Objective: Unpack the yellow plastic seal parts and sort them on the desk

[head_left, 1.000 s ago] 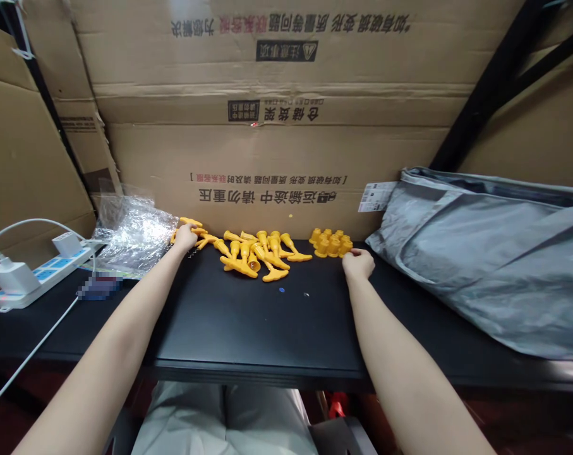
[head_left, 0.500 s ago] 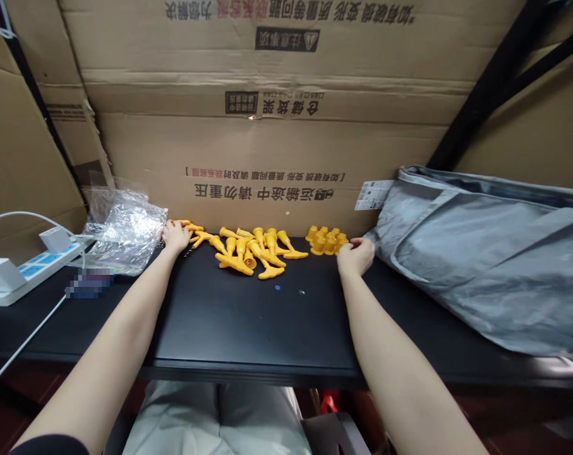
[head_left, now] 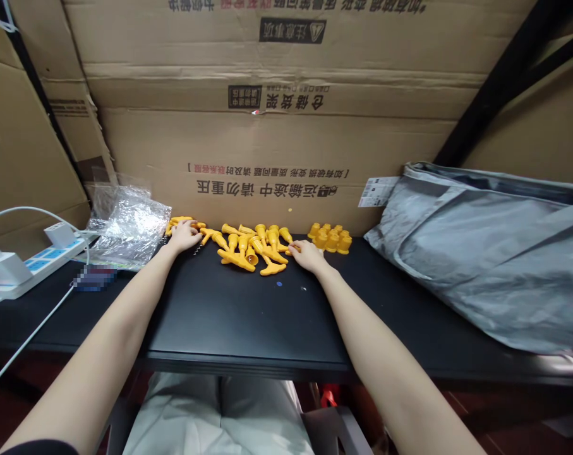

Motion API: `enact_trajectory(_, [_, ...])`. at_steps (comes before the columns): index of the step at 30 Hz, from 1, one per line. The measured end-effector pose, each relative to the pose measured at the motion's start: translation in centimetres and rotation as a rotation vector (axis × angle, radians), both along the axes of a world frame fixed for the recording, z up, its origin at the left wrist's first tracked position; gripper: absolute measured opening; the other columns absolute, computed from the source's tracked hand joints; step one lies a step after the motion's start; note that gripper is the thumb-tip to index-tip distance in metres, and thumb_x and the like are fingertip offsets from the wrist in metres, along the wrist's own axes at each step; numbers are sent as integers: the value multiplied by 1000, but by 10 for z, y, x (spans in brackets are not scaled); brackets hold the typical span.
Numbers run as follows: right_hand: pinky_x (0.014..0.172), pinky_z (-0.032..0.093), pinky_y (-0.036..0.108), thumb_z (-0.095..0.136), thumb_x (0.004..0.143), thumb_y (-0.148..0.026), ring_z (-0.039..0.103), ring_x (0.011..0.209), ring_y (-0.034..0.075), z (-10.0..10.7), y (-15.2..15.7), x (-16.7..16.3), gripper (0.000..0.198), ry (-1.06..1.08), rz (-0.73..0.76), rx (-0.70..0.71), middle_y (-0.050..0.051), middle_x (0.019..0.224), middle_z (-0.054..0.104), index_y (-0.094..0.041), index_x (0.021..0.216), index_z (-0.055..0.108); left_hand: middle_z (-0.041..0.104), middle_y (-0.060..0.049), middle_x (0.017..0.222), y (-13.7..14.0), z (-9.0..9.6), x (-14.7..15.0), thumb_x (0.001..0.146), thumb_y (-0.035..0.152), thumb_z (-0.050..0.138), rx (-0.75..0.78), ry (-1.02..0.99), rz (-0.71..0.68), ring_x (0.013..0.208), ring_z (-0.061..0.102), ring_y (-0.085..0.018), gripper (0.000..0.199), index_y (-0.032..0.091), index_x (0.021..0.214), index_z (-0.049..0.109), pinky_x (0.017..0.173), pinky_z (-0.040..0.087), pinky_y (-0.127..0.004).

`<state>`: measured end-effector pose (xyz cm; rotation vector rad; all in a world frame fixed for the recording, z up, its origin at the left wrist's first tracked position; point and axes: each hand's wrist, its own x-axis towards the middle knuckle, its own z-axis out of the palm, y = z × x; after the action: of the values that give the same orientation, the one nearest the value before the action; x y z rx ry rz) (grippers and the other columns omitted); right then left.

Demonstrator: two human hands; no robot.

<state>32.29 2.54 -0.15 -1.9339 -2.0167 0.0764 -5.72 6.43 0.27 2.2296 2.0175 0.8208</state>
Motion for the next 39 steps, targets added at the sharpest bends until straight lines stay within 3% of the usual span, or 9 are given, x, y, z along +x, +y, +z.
enact_trajectory(6, [91, 40, 46, 40, 94, -33, 55, 114, 30, 6, -4, -5, 32, -23, -65, -20, 13, 117, 65, -18, 105, 66, 54, -6, 134, -7, -3, 4, 81, 44, 54, 40, 5, 29, 129, 38, -32, 26, 21, 74, 65, 108, 24, -51])
enact_trajectory(9, [90, 39, 46, 42, 92, -30, 55, 113, 30, 7, -5, -7, 27, -55, -109, 7, 13, 115, 65, -18, 98, 65, 55, -9, 129, -12, -2, 9, 76, 50, 60, 60, 39, -3, 124, 41, -30, 30, 20, 81, 59, 106, 26, -50])
enact_trajectory(16, [84, 38, 39, 49, 83, -20, 59, 103, 25, 6, -2, -5, 10, 26, -206, -3, 9, 101, 67, -19, 90, 57, 56, -11, 118, -8, -3, 16, 83, 29, 52, 37, 107, 108, 116, 47, -27, 11, 20, 88, 55, 97, 37, -46])
enact_trajectory(20, [81, 37, 36, 56, 77, -20, 61, 97, 24, 6, 0, 1, 13, 92, -218, -9, 6, 93, 67, -20, 89, 51, 54, -12, 120, -3, -3, 20, 83, 25, 51, 35, 29, 194, 119, 46, -27, 10, 20, 91, 55, 92, 42, -43])
enact_trajectory(24, [80, 37, 36, 57, 74, -21, 61, 91, 24, 2, 2, 5, 16, 136, -200, 63, 5, 90, 66, -21, 89, 50, 53, -14, 120, -2, -1, 27, 84, 24, 49, 21, -24, 303, 119, 47, -29, 13, 20, 94, 56, 92, 42, -48])
enact_trajectory(30, [83, 36, 43, 52, 72, -18, 57, 95, 28, 3, 4, 6, 24, 258, -212, 289, 8, 88, 67, -20, 95, 53, 51, -15, 128, -9, 1, 29, 84, 28, 51, 49, 11, 281, 125, 42, -31, 12, 20, 90, 57, 101, 33, -55])
enact_trajectory(34, [86, 37, 46, 51, 75, -23, 54, 99, 31, 11, 4, 3, 23, 312, -187, 455, 10, 89, 66, -20, 97, 54, 54, -14, 125, -14, 15, 34, 84, 24, 48, 98, -72, 291, 123, 45, -30, 10, 19, 84, 57, 103, 31, -54])
enact_trajectory(39, [74, 46, 39, 55, 73, -31, 58, 73, 21, 17, 6, -15, 45, 618, 38, 527, 5, 85, 65, -17, 115, 51, 62, -10, 111, -32, 52, 64, 80, 18, 51, 242, -250, 178, 112, 53, -27, 7, 19, 81, 58, 97, 40, -45])
